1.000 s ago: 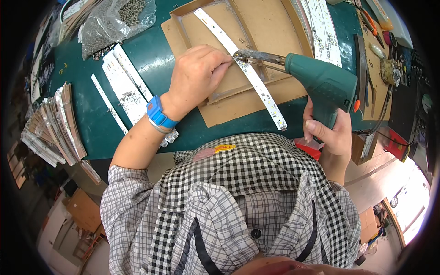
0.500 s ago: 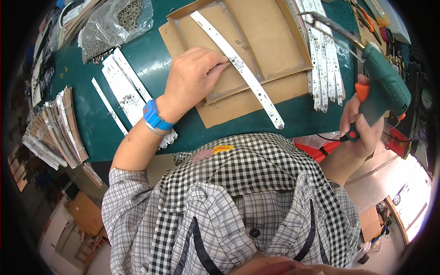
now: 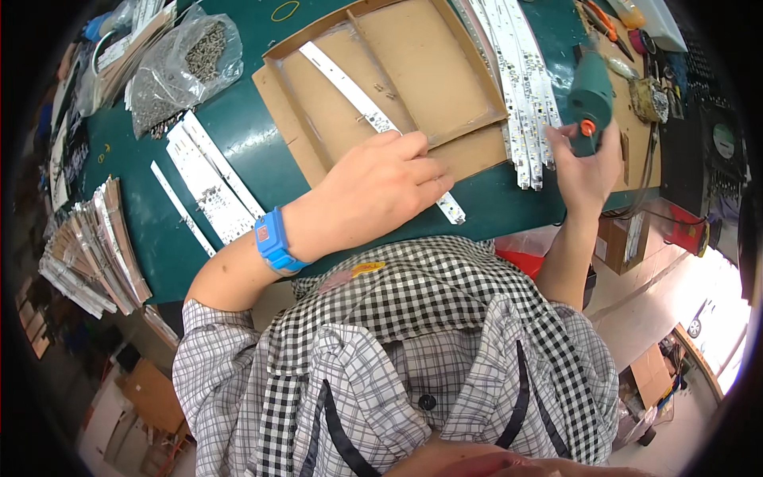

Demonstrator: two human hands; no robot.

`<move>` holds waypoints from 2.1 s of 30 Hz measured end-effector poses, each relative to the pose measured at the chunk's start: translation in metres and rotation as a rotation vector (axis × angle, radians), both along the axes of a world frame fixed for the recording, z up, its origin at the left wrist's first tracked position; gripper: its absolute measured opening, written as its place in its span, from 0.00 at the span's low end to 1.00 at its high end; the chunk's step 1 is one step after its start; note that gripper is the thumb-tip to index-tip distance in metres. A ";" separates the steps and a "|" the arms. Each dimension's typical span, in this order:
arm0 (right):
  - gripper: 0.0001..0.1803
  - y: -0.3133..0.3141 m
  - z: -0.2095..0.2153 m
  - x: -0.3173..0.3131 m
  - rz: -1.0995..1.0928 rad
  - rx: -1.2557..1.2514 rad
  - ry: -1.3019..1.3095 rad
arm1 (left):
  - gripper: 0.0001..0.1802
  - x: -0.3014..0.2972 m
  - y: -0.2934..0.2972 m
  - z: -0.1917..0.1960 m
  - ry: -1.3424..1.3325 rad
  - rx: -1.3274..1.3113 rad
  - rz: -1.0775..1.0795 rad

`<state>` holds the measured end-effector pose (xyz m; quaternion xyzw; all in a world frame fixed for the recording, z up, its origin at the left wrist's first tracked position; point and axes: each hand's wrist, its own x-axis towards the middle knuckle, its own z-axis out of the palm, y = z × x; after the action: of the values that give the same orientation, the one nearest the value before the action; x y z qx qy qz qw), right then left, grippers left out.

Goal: The recorder is gluing small components and rubber bands onto LED light strips using a glue gun.

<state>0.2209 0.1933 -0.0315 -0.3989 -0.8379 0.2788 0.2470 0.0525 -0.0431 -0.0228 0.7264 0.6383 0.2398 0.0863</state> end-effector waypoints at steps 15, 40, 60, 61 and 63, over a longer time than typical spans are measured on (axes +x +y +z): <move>0.24 0.000 -0.015 -0.014 0.108 0.095 -0.025 | 0.13 -0.017 -0.121 0.065 0.119 -0.344 0.181; 0.37 -0.072 0.036 0.003 0.299 -0.704 0.481 | 0.07 -0.088 0.013 -0.037 -0.080 0.029 0.394; 0.26 -0.106 -0.009 -0.024 0.461 -0.556 0.136 | 0.08 -0.066 -0.044 -0.003 -0.609 -0.066 0.645; 0.27 -0.107 -0.011 -0.024 0.460 -0.533 0.148 | 0.07 -0.066 -0.043 -0.003 -0.628 -0.059 0.638; 0.31 -0.107 -0.014 -0.026 0.468 -0.464 0.173 | 0.07 -0.062 -0.037 -0.004 -0.804 -0.124 0.705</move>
<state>0.1952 0.0862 -0.0455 -0.2164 -0.7968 0.5441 0.1492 -0.0096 -0.0800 -0.0264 0.3125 0.7732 0.4751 0.2807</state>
